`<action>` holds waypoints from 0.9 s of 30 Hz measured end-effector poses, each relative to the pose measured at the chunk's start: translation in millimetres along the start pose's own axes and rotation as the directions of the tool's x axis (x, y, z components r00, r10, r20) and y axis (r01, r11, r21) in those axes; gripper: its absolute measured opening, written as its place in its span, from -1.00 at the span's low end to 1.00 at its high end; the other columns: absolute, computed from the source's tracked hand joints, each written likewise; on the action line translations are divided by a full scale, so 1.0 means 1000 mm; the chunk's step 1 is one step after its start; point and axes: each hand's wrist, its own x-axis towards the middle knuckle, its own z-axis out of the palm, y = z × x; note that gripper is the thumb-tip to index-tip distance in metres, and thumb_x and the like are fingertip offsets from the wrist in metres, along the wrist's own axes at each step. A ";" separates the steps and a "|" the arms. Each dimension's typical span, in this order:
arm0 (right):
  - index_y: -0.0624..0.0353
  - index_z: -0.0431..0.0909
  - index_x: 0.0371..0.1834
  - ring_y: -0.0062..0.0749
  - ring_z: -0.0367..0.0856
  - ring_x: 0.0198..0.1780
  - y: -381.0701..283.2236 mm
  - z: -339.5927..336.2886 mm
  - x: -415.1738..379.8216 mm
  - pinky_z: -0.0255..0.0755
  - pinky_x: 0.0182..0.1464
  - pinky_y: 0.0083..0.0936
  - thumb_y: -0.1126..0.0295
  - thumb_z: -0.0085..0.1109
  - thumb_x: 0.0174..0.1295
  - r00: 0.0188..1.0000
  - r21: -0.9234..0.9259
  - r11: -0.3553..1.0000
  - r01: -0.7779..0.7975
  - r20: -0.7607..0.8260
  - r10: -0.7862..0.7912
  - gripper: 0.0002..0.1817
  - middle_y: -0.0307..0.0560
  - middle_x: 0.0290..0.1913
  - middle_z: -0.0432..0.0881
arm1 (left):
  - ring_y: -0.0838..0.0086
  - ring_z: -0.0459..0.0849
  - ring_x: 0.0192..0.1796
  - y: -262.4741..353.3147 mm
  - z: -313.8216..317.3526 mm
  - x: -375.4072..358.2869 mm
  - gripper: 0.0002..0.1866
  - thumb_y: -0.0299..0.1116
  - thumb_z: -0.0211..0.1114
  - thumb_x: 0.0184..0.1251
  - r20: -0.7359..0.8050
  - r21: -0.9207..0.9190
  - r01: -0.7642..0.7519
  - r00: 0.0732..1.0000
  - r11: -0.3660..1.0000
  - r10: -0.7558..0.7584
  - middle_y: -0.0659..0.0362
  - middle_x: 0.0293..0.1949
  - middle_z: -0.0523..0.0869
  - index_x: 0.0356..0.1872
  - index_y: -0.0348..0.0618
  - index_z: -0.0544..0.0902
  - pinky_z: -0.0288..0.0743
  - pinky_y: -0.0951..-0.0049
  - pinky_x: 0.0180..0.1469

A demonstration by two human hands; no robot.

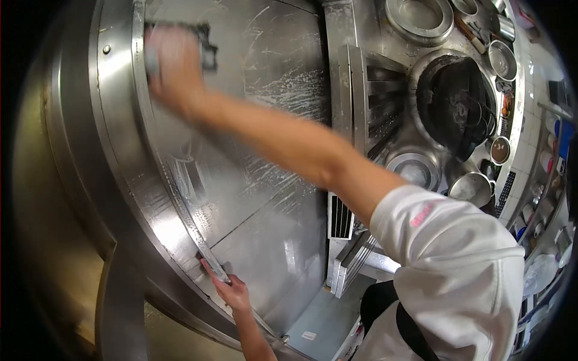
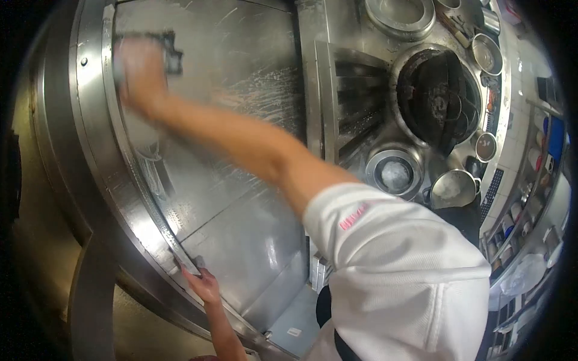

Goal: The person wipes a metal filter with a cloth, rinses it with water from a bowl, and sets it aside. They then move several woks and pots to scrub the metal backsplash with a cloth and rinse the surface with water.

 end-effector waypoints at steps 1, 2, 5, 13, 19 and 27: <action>0.29 0.50 0.14 0.10 0.46 0.29 -0.040 -0.023 -0.063 0.27 0.33 0.02 0.46 0.14 -0.01 1.000 0.068 0.998 -0.007 0.004 0.006 -0.47 0.20 0.18 0.57 | -0.24 0.45 0.34 0.003 -0.001 0.002 -0.40 -0.48 0.05 0.42 -0.008 0.014 -0.015 1.000 1.000 0.015 -0.40 0.32 0.38 0.44 -0.47 0.15 0.34 0.07 0.34; 0.28 0.45 0.28 0.11 0.38 0.40 -0.068 -0.054 -0.124 0.16 0.44 0.05 0.41 0.07 0.11 0.965 0.194 0.976 -0.103 0.258 0.051 -0.42 0.25 0.29 0.50 | -0.24 0.45 0.34 0.007 -0.001 0.003 -0.40 -0.50 0.05 0.41 -0.011 0.025 -0.033 0.999 0.999 0.034 -0.40 0.32 0.39 0.44 -0.48 0.16 0.35 0.07 0.34; 0.12 0.38 0.39 -0.04 0.30 0.48 -0.105 -0.125 -0.214 0.08 0.47 0.25 0.29 0.07 0.26 0.350 0.141 0.989 0.050 0.925 -0.150 -0.42 0.05 0.45 0.36 | -0.19 0.49 0.31 0.004 0.001 0.001 -0.40 -0.51 0.05 0.40 -0.011 0.001 0.017 1.000 1.000 -0.017 -0.38 0.30 0.41 0.44 -0.47 0.18 0.36 0.11 0.32; -0.02 0.37 0.42 -0.04 0.12 0.58 -0.012 -0.027 -0.035 -0.15 0.55 0.24 0.03 0.42 -0.22 0.969 -0.291 0.948 -0.129 0.166 0.183 -0.03 -0.10 0.51 0.31 | -0.26 0.24 0.48 -0.011 -0.006 -0.009 -0.32 -0.68 -0.04 0.31 0.056 -0.068 0.070 0.996 0.995 -0.067 -0.29 0.49 0.21 0.49 -0.41 0.08 0.22 0.03 0.46; 0.12 0.34 0.44 0.02 0.09 0.59 0.025 -0.049 -0.014 -0.14 0.55 0.18 0.10 0.07 0.12 0.685 0.254 0.873 0.417 0.544 -0.485 -0.25 0.08 0.53 0.25 | -0.15 0.27 0.49 0.023 -0.015 0.025 -0.24 -0.71 -0.04 0.19 -0.011 0.032 0.024 1.000 0.999 -0.023 -0.28 0.48 0.22 0.52 -0.39 0.07 0.19 0.09 0.48; 0.09 0.24 0.50 -0.01 0.08 0.58 0.035 -0.040 0.035 -0.04 0.54 0.09 0.14 0.16 0.05 0.786 -0.071 0.930 0.361 0.559 -0.263 -0.15 0.02 0.56 0.21 | -0.17 0.25 0.49 0.020 -0.003 0.011 -0.18 -0.82 -0.01 0.08 0.059 -0.090 0.113 0.992 0.989 -0.108 -0.25 0.49 0.22 0.48 -0.32 0.11 0.21 0.11 0.48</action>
